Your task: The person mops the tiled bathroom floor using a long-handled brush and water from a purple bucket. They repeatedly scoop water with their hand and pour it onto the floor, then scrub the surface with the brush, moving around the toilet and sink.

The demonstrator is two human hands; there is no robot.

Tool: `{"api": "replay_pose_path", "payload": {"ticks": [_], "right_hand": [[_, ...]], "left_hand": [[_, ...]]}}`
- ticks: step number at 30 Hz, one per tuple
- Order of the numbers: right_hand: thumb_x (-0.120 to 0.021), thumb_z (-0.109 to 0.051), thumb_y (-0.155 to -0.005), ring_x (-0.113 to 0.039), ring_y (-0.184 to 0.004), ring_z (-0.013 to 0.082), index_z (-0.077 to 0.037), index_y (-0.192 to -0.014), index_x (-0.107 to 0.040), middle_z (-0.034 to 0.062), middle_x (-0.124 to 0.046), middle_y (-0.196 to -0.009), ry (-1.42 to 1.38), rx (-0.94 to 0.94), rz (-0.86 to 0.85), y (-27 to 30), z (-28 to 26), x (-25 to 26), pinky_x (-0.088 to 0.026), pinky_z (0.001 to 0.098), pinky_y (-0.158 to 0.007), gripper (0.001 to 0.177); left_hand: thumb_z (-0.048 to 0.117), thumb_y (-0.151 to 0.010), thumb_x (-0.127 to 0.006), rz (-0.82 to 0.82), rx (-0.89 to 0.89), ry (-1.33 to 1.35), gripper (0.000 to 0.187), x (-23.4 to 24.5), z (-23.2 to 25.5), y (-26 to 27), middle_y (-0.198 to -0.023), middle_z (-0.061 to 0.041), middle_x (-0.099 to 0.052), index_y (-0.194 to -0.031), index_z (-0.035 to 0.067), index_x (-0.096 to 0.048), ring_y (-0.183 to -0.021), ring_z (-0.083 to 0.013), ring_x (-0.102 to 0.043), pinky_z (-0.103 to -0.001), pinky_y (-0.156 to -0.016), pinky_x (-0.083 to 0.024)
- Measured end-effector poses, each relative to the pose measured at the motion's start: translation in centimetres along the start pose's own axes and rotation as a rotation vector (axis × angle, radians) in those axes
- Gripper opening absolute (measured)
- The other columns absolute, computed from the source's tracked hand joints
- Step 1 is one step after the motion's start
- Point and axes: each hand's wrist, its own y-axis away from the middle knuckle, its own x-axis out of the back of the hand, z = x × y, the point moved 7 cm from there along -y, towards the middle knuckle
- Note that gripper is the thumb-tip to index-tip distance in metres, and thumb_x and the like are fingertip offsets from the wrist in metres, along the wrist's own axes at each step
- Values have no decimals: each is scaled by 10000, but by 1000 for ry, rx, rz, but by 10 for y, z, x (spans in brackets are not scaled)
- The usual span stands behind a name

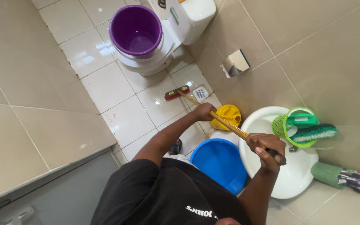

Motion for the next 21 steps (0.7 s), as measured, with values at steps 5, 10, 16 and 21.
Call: {"api": "replay_pose_path", "payload": {"ticks": [5,10,16,21], "right_hand": [[-574,-166,-741,-292,-394,170,-90,-556,-290,38,-298,-476,-91,101,68,-2,-2,-19,-347,336,-465,347],[-568,-136,-771,-324,-441,201,-63,-570,-326,67,-338,-504,-176,57,-54,5,9,-73,-343,377,-515,324],[-569,-121,-767,-329,-399,195,-76,-563,-330,62,-352,-481,-211,20,210,61,-3,-118,-340,369,-461,317],[-544,-121,-758,-295,-434,145,-85,-590,-325,55,-356,-496,-39,87,481,102,-34,-164,-316,331,-480,279]], "left_hand": [[175,-740,-753,-50,-88,-135,129,34,3,28,-769,-121,-694,-705,103,-652,-768,-355,-676,-484,-700,-536],[111,-713,-743,92,-114,-61,73,89,-20,115,-743,-107,-685,-711,110,-670,-706,-342,-677,-454,-661,-545],[190,-624,-796,-20,-352,63,190,51,12,209,-696,-86,-653,-688,108,-637,-617,-313,-659,-434,-560,-522],[177,-619,-757,-162,-525,149,181,25,26,195,-719,-74,-613,-693,127,-599,-664,-322,-634,-455,-582,-502]]}}
